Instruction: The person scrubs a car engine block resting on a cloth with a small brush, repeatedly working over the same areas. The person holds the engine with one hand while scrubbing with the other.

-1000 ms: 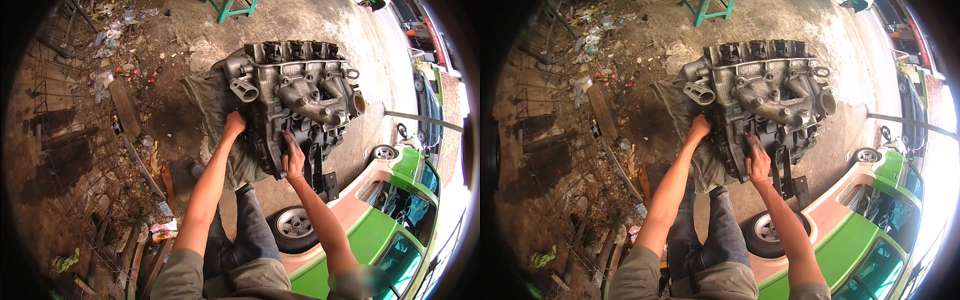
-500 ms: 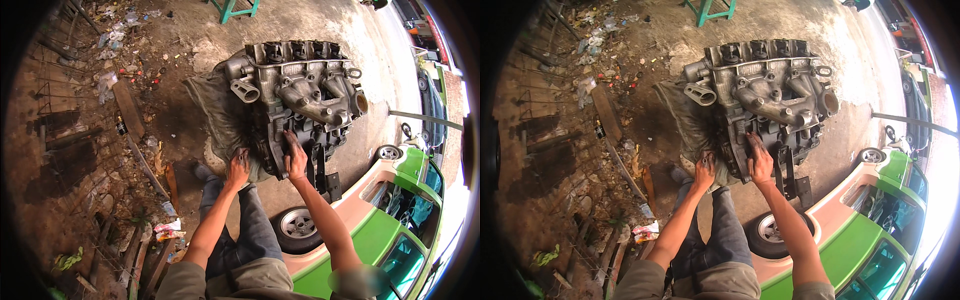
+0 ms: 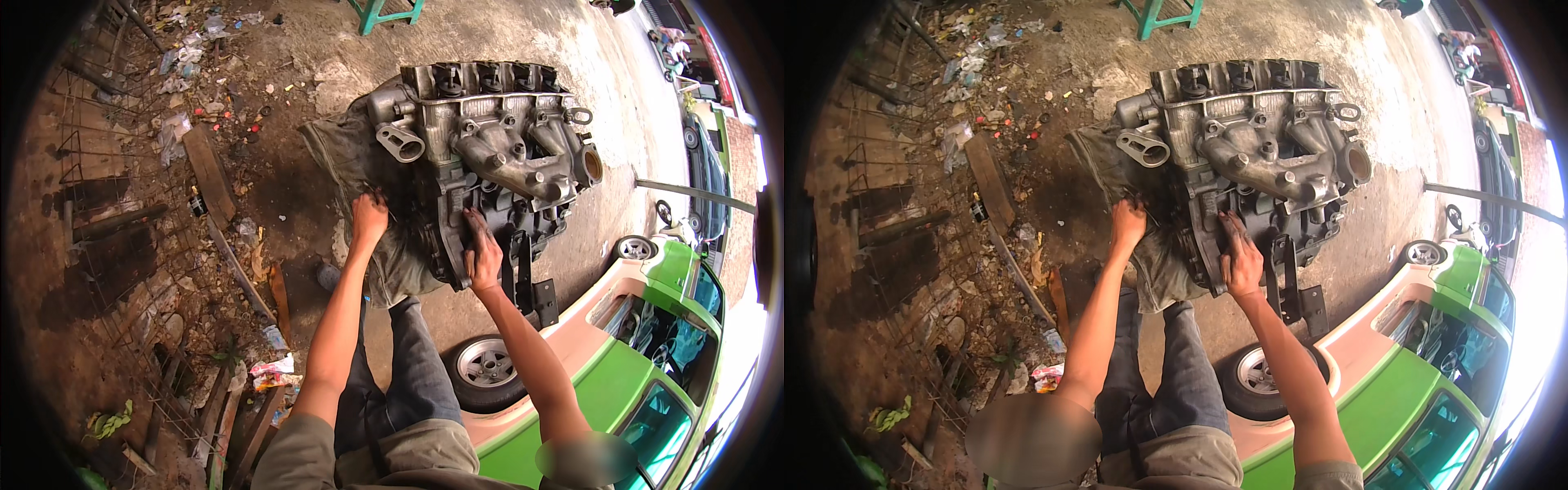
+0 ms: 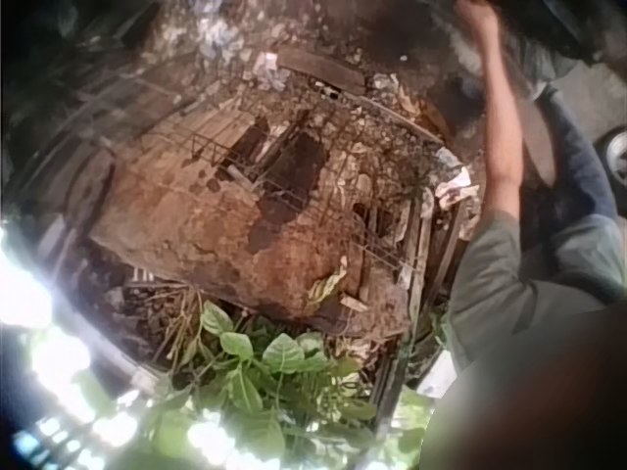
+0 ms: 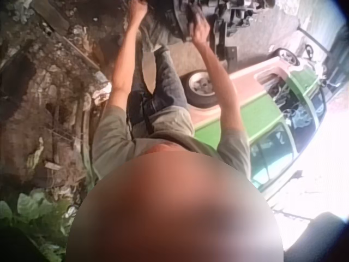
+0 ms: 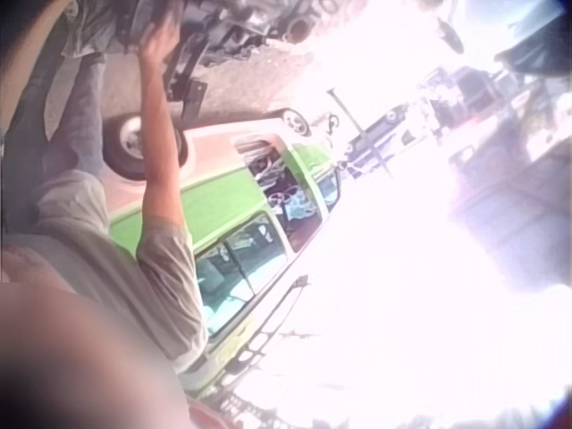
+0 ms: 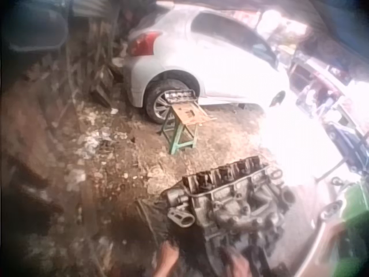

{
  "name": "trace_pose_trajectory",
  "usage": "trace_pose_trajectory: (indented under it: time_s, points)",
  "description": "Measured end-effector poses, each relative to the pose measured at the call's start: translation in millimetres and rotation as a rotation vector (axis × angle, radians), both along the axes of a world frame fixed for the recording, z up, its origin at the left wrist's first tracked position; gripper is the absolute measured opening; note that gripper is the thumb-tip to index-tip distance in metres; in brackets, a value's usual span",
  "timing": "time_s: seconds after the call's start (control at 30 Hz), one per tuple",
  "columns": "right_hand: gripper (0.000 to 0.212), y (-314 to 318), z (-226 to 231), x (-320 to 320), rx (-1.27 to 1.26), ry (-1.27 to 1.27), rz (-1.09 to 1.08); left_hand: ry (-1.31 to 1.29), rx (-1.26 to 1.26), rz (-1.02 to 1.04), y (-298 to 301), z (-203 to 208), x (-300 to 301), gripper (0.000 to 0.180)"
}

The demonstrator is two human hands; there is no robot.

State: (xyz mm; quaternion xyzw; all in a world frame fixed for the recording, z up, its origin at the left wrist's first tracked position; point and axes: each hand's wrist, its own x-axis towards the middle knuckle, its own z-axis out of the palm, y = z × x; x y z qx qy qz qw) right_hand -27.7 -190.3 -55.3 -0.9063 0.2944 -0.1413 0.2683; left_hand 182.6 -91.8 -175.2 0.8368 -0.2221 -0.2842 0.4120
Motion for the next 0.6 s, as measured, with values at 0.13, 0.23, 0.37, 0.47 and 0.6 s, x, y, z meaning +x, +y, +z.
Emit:
trace_pose_trajectory:
  time_s: [0.13, 0.23, 0.37, 0.47, 0.6]
  points:
    - [0.069, 0.0, 0.5, 0.1, 0.014, 0.005, -0.014, 0.045, 0.067, -0.121, -14.7, -6.0, 9.2, 0.027]
    - [0.07, 0.1, 0.7, 0.5, 0.016, 0.002, -0.015, 0.043, 0.119, -0.148, -24.4, -14.6, 6.8, 0.03]
    - [0.072, 0.6, 0.9, 0.0, 0.019, 0.01, -0.023, 0.101, 0.16, -0.11, -29.7, -19.3, 2.1, 0.032]
    - [0.072, 1.1, 0.4, -0.1, 0.024, 0.004, -0.024, 0.093, 0.146, -0.149, -31.7, -18.8, 3.1, 0.03]
    - [0.072, 1.2, 0.3, -0.4, 0.019, 0.002, -0.023, -0.029, 0.138, -0.33, -40.3, -22.2, 7.5, 0.024]
